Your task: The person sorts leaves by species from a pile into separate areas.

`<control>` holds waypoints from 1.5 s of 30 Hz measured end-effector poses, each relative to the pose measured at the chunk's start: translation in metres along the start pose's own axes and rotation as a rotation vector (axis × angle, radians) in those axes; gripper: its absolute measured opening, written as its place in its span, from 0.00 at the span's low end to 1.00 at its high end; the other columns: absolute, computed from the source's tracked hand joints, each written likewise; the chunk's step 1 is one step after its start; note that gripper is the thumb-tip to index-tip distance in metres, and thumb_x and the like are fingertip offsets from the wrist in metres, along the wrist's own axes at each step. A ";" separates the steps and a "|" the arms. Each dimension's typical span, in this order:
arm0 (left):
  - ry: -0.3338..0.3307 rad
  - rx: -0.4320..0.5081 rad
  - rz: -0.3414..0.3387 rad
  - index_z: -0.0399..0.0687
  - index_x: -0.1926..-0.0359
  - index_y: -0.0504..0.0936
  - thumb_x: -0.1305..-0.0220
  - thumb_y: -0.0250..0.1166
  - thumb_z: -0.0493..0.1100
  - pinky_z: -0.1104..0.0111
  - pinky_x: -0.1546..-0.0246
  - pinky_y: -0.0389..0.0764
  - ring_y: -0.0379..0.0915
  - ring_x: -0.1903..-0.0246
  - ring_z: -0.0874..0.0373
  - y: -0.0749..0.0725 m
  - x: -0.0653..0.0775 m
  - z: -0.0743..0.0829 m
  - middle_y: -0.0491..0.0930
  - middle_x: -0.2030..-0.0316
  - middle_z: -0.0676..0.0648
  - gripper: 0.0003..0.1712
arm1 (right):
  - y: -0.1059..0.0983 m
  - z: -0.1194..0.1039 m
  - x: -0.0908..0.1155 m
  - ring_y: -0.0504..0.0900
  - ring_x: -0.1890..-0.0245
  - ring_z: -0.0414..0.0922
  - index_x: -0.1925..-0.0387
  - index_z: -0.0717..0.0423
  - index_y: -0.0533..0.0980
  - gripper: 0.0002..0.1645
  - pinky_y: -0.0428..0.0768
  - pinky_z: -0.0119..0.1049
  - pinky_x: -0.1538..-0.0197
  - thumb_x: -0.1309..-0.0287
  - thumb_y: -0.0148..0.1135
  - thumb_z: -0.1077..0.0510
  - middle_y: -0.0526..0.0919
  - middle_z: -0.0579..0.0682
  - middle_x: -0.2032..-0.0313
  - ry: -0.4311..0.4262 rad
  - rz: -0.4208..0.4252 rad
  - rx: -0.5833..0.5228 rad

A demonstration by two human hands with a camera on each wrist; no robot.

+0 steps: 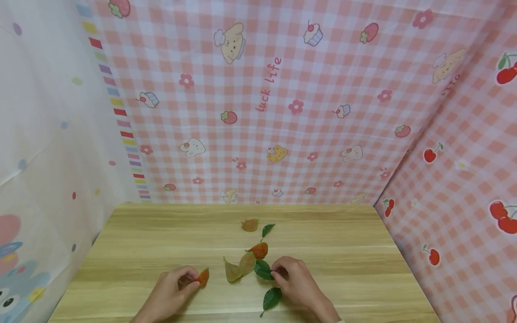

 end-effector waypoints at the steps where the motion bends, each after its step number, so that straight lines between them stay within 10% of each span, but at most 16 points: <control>1: -0.006 -0.005 0.007 0.49 0.55 0.90 0.25 0.75 0.37 0.73 0.60 0.87 0.86 0.61 0.71 -0.001 0.000 -0.001 0.94 0.59 0.52 0.03 | -0.001 0.000 0.001 0.85 0.61 0.29 0.61 0.53 0.89 0.04 0.87 0.28 0.56 0.26 0.74 0.65 0.92 0.44 0.61 0.003 0.006 -0.018; 27: 0.027 -0.178 0.355 0.55 0.61 0.92 0.34 0.81 0.35 0.74 0.66 0.81 0.74 0.65 0.75 -0.041 -0.002 -0.005 0.87 0.62 0.59 0.09 | -0.025 0.006 0.019 0.78 0.68 0.26 0.63 0.49 0.87 0.12 0.82 0.30 0.67 0.33 0.77 0.69 0.89 0.39 0.68 -0.054 0.170 -0.052; 45: -0.030 -0.211 0.347 0.43 0.57 0.90 0.30 0.78 0.34 0.76 0.62 0.85 0.77 0.64 0.75 -0.065 -0.006 -0.024 0.88 0.66 0.55 0.05 | -0.037 0.027 0.030 0.77 0.69 0.27 0.64 0.49 0.87 0.11 0.80 0.27 0.66 0.33 0.78 0.68 0.87 0.37 0.69 0.058 0.193 -0.017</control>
Point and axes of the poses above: each hand's wrist, its own x-axis away from the middle knuckle, its own y-axis out of the palm, z = x × y, the point moved 9 cm from there along -x, towards the middle knuckle
